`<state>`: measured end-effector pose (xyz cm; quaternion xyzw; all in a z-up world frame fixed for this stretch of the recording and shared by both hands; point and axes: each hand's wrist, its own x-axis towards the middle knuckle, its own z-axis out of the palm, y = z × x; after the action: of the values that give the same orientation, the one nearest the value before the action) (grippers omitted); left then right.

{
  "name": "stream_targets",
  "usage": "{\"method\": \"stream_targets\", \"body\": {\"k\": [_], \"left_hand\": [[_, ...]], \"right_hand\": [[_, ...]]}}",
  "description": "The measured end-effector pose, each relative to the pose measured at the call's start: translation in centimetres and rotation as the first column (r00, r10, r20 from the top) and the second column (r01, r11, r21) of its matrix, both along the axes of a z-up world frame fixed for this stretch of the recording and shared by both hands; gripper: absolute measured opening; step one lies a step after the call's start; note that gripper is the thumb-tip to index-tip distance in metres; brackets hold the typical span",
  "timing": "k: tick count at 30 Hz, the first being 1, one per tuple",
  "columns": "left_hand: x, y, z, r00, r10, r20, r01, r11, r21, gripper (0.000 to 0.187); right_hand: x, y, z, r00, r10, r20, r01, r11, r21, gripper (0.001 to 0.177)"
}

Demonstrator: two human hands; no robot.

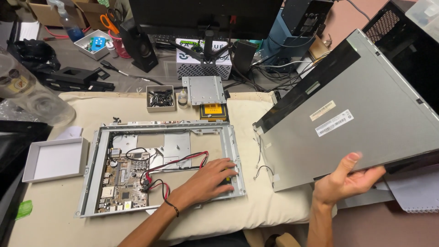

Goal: The person places a cooling fan onto a circuit board inside a metal chassis and secures it using a yellow screwdriver. They then attach a large screen panel to the front of the chassis, aligning it with the frame.

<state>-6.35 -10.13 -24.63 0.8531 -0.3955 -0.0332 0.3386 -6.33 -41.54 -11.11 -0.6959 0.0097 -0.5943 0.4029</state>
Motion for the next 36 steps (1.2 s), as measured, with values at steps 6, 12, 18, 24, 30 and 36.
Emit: {"method": "stream_targets", "body": {"k": [6,12,18,24,30,36], "left_hand": [[-0.1,0.1,0.3,1.000,-0.008,0.014,0.008,1.000,-0.013,0.041],[0.0,0.2,-0.3,0.999,0.004,0.031,-0.003,1.000,-0.023,0.042],[0.0,0.2,-0.2,0.999,-0.006,0.038,0.007,1.000,-0.030,0.040],[0.1,0.2,0.3,1.000,-0.010,0.006,0.010,1.000,0.026,0.041],[0.2,0.1,-0.6,0.999,-0.011,0.040,0.011,1.000,-0.005,0.040],[0.2,0.1,0.1,0.999,-0.007,0.041,0.009,0.999,-0.035,0.039]], "right_hand": [[1.0,-2.3,-0.5,1.000,0.003,-0.021,-0.003,1.000,-0.004,0.023],[0.6,-3.1,0.9,0.990,0.125,0.061,-0.125,0.992,-0.011,0.020],[-0.5,-8.8,3.0,0.938,0.239,0.250,-0.174,0.951,-0.256,0.026],[-2.1,-12.4,5.0,0.968,0.082,0.236,-0.146,0.952,0.269,0.010],[-3.2,-17.3,2.7,0.965,0.095,0.243,-0.119,0.989,0.086,0.010],[-2.4,-10.7,4.6,0.972,0.165,0.169,-0.112,0.952,-0.286,0.031]]}}
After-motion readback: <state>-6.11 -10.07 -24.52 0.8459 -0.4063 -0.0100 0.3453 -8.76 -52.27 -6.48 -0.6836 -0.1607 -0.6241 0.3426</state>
